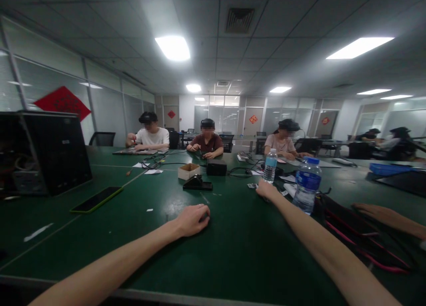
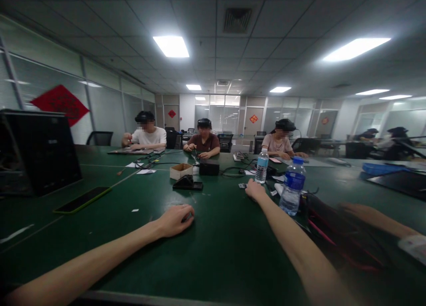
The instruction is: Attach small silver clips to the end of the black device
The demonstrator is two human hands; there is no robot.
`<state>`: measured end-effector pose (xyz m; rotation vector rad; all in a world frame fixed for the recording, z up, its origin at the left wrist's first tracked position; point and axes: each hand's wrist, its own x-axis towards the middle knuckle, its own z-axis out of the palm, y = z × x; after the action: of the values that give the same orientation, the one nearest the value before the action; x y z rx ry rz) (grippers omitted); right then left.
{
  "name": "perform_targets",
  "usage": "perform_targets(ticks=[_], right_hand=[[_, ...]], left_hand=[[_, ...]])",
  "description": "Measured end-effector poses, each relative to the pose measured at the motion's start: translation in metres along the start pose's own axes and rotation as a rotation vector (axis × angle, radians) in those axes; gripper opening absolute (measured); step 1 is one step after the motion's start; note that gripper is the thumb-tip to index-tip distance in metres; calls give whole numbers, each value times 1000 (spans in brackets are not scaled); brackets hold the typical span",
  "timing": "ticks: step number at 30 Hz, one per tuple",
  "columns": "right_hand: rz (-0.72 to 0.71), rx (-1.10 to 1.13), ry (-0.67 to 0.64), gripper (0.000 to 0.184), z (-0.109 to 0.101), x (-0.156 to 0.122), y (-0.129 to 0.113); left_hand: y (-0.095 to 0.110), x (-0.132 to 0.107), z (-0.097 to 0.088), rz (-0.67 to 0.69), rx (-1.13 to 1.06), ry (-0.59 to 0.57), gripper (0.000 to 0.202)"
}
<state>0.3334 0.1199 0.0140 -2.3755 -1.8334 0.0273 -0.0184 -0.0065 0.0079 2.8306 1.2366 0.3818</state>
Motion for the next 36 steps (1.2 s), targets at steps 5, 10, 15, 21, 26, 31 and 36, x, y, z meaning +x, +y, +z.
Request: perform_targets(ticks=[5,10,15,21,26,31,36], right_hand=[[-2,-56,68,48,15,28,19],[-117,-104,19,49,30,46,23],[-120,-143,7,51,38,56,23],[-93,-153,23,52,43,57,24],[-85,-166,13,47,45,59,24],[-73,-165,0,47,46,63,25],[-71,-156,24,54,49,64,29]], left_hand=[[0,0,-2,8,-14,-17,15],[0,0,0,14,-40,-25,14],[0,0,-1,7,-48,-19,13],[1,0,-1,9,-52,-30,13],[3,1,-4,-3,-29,-35,12],[3,1,-3,2,-56,-36,13],[2,0,-3,3,-75,-37,12]])
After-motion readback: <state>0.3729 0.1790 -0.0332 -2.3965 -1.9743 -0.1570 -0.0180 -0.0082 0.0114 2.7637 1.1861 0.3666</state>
